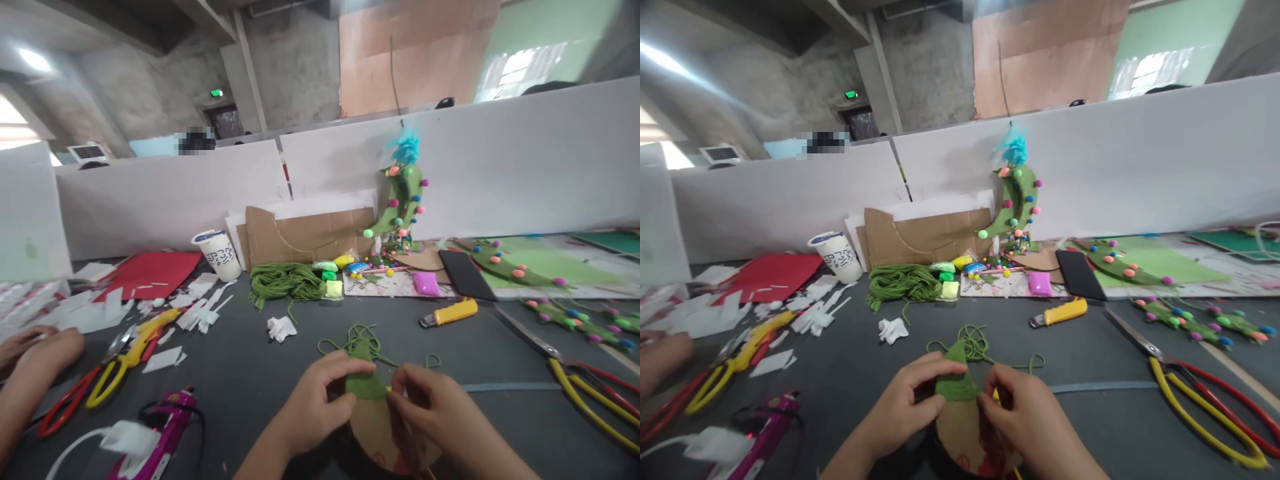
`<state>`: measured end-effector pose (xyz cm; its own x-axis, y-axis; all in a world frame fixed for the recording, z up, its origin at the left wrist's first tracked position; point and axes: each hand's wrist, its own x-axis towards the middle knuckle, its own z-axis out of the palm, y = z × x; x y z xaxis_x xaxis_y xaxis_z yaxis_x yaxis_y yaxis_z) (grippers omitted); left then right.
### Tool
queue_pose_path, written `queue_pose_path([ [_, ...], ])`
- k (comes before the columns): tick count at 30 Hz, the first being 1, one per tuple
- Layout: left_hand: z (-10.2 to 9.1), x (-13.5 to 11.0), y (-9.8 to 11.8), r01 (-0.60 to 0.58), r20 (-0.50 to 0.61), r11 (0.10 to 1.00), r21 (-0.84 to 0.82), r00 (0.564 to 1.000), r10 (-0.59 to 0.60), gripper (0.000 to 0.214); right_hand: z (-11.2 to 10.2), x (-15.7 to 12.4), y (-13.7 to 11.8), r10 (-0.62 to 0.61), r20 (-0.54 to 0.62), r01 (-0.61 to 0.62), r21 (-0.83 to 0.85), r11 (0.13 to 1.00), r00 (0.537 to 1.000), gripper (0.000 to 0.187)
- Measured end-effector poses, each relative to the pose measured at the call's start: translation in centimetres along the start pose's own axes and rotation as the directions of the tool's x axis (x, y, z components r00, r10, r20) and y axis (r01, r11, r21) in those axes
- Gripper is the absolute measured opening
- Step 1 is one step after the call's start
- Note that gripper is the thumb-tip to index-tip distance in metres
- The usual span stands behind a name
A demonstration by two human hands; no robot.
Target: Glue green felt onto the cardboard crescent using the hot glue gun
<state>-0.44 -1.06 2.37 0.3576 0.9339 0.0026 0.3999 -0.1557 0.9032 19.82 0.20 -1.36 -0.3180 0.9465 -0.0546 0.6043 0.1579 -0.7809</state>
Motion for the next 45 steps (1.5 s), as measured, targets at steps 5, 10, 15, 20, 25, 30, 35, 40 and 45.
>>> queue_pose_path([
  [5,0.03,-0.10,-0.13,-0.008,-0.001,0.999,-0.037,1.000,0.008,0.054,-0.08,0.00,0.12,0.019,0.047,-0.019,-0.016,1.000,0.999,0.011],
  [10,0.10,-0.02,-0.27,-0.005,0.009,0.997,-0.074,1.000,0.006,0.051,-0.14,0.12,-0.08,0.031,0.066,-0.028,-0.037,0.999,0.997,0.011],
  [15,0.13,0.21,-0.69,0.005,0.018,0.994,-0.110,1.000,-0.003,0.053,-0.15,0.14,0.10,0.013,0.072,-0.009,-0.061,0.998,0.997,0.011],
  [20,0.14,0.20,-0.96,0.008,0.014,0.993,-0.122,1.000,-0.007,0.054,-0.34,0.16,0.42,0.006,0.091,-0.002,-0.038,0.999,0.996,0.017],
  [25,0.10,0.23,-0.79,0.016,0.009,0.991,-0.134,1.000,-0.015,0.053,-0.52,0.19,0.32,-0.010,0.140,0.014,-0.028,1.000,0.990,0.024],
  [30,0.24,0.34,-0.81,0.015,-0.001,0.989,-0.144,1.000,-0.015,0.055,-0.18,0.18,0.59,-0.005,0.129,0.011,-0.047,0.999,0.992,0.024],
  [35,0.38,0.41,-0.89,0.021,-0.004,0.988,-0.152,1.000,-0.021,0.055,0.00,0.13,0.70,-0.005,0.120,0.011,-0.046,0.999,0.993,0.023],
  [40,0.35,0.45,-0.90,0.024,-0.004,0.988,-0.153,1.000,-0.025,0.055,-0.07,0.12,0.54,-0.014,0.114,0.019,-0.041,0.999,0.993,0.022],
  [45,0.39,0.45,-0.90,0.028,-0.003,0.987,-0.156,1.000,-0.028,0.055,-0.11,0.17,0.43,-0.020,0.106,0.026,-0.055,0.998,0.994,0.022],
])
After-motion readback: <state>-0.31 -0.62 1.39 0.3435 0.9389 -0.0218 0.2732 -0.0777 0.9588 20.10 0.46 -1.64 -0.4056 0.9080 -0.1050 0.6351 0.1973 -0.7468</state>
